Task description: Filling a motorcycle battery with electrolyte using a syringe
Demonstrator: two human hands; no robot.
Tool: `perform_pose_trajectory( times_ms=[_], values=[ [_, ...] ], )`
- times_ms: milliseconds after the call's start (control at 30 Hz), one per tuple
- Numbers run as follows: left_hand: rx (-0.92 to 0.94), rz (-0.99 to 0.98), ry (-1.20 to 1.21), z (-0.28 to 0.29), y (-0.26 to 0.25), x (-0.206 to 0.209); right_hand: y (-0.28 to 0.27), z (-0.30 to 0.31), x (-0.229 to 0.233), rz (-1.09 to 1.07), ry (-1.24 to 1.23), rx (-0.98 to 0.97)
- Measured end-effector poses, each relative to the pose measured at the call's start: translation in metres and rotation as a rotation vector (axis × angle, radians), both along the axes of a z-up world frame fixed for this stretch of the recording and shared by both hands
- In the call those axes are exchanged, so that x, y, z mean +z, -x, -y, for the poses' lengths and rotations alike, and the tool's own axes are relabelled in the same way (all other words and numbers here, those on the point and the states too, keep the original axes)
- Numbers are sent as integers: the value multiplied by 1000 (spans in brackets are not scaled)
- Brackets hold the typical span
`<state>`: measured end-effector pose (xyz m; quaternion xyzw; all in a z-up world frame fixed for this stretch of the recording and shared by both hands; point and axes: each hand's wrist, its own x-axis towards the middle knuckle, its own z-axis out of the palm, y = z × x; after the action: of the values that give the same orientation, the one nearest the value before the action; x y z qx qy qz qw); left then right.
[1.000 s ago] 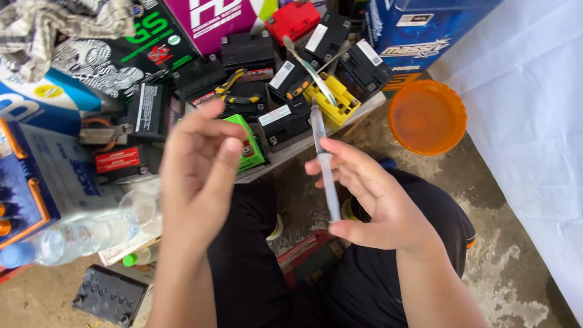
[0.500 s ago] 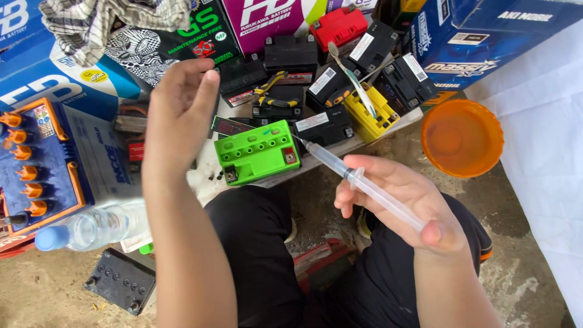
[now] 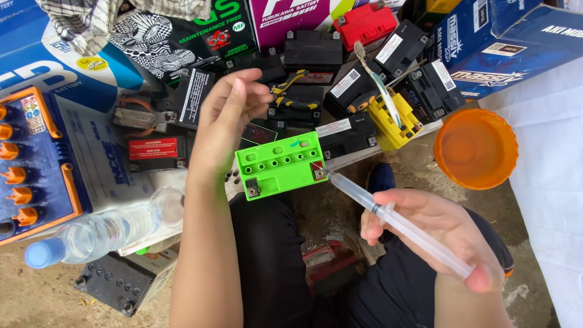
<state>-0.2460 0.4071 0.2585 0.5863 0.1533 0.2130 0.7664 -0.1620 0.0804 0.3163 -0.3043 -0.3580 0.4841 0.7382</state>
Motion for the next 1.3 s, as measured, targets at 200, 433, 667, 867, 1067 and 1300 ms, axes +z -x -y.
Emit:
perform_pose_trajectory(
  times_ms=[200,433,667,867,1067,1300],
  values=[
    [-234,114,6,-3,-2,-3,5,-8,11,83,41,-30],
    [-428,61,-33,-2,-3,7,4,-5,14,170,52,-23],
    [-550,9,-41,0,-3,21,14,-4,22,70,143,-58],
    [-565,-19,-23,-1,-4,20,24,-12,35,-9,244,-119],
    [-581,21,-47,-3,-5,17,32,-18,41,7,296,-143],
    [-589,76,-85,-5,-4,16,33,-23,46,147,287,-136]
  ],
)
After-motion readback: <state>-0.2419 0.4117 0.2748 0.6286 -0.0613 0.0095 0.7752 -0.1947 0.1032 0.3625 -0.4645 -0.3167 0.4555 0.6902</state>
